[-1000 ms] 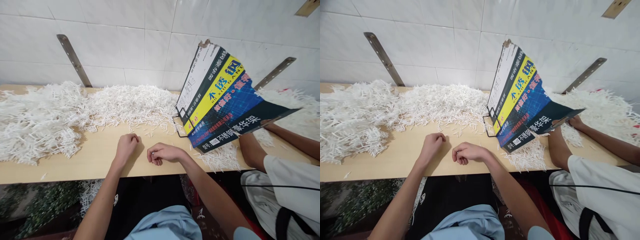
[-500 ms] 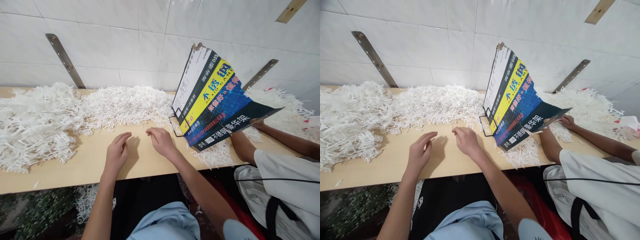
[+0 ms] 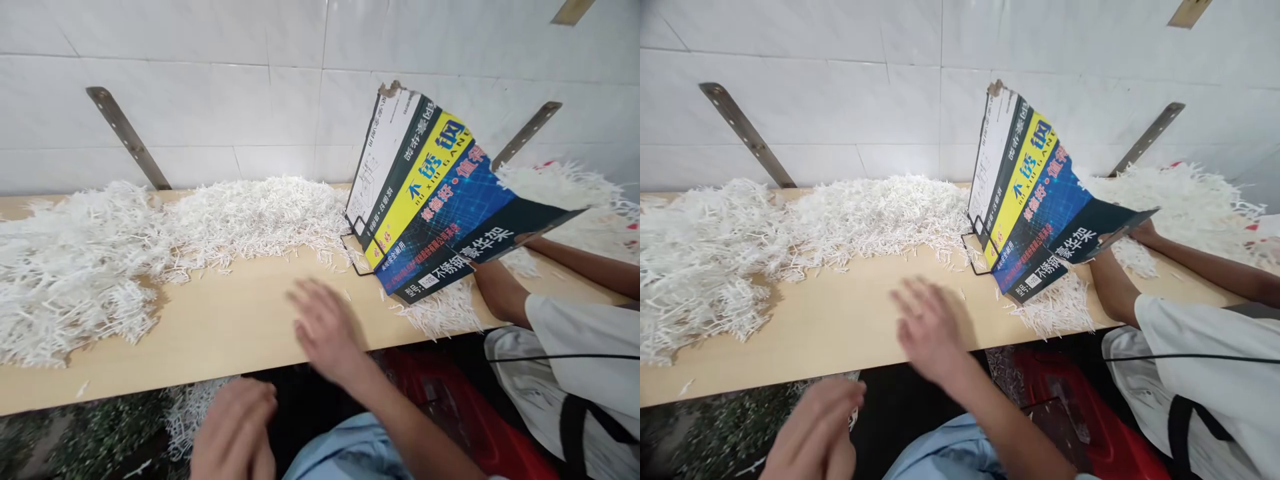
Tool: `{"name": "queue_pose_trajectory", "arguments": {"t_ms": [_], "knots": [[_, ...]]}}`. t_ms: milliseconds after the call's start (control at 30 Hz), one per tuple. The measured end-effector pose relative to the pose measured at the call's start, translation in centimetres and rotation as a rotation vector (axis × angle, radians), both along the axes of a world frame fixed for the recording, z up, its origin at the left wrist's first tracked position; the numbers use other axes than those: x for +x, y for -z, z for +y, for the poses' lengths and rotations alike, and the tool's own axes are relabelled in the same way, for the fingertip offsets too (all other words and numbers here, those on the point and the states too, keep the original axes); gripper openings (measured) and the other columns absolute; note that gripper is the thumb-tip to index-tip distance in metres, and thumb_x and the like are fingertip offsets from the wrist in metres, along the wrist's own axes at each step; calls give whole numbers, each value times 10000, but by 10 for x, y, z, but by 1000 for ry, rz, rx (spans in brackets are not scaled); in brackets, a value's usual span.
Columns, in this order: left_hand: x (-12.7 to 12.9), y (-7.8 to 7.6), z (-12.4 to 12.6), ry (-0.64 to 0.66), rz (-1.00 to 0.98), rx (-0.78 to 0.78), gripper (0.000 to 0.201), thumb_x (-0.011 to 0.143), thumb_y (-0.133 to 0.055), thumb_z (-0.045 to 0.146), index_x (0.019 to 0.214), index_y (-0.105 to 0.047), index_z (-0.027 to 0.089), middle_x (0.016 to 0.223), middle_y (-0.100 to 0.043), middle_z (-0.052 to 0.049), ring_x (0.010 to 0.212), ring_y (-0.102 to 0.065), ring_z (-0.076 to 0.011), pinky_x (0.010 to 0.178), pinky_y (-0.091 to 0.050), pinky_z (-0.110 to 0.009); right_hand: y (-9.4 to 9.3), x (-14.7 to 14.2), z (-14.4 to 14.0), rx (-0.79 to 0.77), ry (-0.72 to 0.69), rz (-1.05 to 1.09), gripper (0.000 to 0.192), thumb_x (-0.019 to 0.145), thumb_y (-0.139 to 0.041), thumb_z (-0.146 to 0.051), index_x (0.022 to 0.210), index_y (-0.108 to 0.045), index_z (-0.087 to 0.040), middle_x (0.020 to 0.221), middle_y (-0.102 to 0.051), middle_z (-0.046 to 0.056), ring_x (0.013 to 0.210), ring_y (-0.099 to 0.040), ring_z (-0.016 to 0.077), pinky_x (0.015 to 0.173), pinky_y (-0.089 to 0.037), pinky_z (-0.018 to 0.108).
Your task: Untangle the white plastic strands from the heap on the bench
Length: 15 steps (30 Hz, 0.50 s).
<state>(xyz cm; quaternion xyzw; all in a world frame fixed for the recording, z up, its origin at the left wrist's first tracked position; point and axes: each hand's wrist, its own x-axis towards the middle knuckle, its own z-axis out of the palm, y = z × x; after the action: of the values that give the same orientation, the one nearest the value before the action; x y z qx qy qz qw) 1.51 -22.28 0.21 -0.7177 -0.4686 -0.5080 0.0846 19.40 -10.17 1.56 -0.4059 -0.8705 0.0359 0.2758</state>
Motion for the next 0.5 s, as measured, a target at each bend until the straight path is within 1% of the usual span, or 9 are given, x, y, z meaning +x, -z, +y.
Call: {"name": "queue_pose_trajectory", "arguments": {"t_ms": [33,100,133,200,267,333,400,433,500], "knots": [[-13,7,11,-128,-28,42,255,865,-621,6,985,-718,210,897,-771,-81,853,-750,-241,794,-620,-382,9,20,9,-49,171,-32,606,1042,-499,-327,1630,-388,-226,1702,-369,116,1617,-246,293,1296,-283,559],[-38,20,34,-353,2,-41,252,893,-615,65,1069,-713,217,986,-759,-103,938,-727,-273,871,-593,-428,29,49,26,-144,387,-130,767,1026,-524,-500,1668,-289,-152,1752,-203,178,1639,-101,390,1283,-213,652],[-49,25,45,-434,-2,-111,233,923,-594,124,1108,-703,216,1063,-743,-126,1019,-707,-302,925,-579,-468,38,57,34,-195,440,-178,832,1017,-515,-559,1675,-254,-122,1756,-151,207,1635,-73,418,1271,-200,676],[-64,31,69,-526,-43,-293,299,967,-560,265,1245,-654,203,1304,-652,-183,1243,-613,-375,1050,-522,-571,49,59,52,-260,453,-244,906,1009,-474,-640,1684,-206,-97,1755,-84,237,1631,-45,438,1270,-183,670],[-71,31,92,-530,-116,-407,503,958,-586,402,1404,-539,174,1504,-482,-234,1422,-460,-436,1130,-447,-657,51,46,73,-267,417,-266,911,1015,-438,-656,1690,-180,-101,1756,-53,241,1632,-32,434,1283,-153,643],[-73,28,114,-463,-203,-454,659,937,-611,462,1498,-413,180,1619,-317,-243,1530,-317,-437,1220,-329,-681,46,27,97,-266,370,-259,894,1020,-434,-636,1692,-174,-105,1758,-44,239,1634,-41,425,1292,-136,618],[-76,27,134,-431,-285,-474,677,945,-603,481,1515,-363,205,1652,-249,-240,1590,-200,-418,1277,-213,-663,40,7,122,-266,313,-220,884,1018,-439,-629,1687,-191,-108,1760,-38,236,1636,-53,419,1293,-141,596],[-78,28,143,-424,-346,-486,654,964,-578,486,1515,-350,219,1656,-242,-237,1603,-172,-406,1287,-185,-652,38,-3,134,-268,289,-197,877,1017,-438,-631,1685,-201,-115,1762,-39,233,1636,-60,418,1289,-148,596],[-83,31,162,-402,-483,-488,601,1018,-477,505,1530,-300,244,1656,-240,-232,1603,-190,-385,1282,-198,-644,36,-20,152,-267,245,-154,861,1016,-433,-637,1678,-223,-128,1764,-58,229,1633,-86,419,1280,-166,595]]}}
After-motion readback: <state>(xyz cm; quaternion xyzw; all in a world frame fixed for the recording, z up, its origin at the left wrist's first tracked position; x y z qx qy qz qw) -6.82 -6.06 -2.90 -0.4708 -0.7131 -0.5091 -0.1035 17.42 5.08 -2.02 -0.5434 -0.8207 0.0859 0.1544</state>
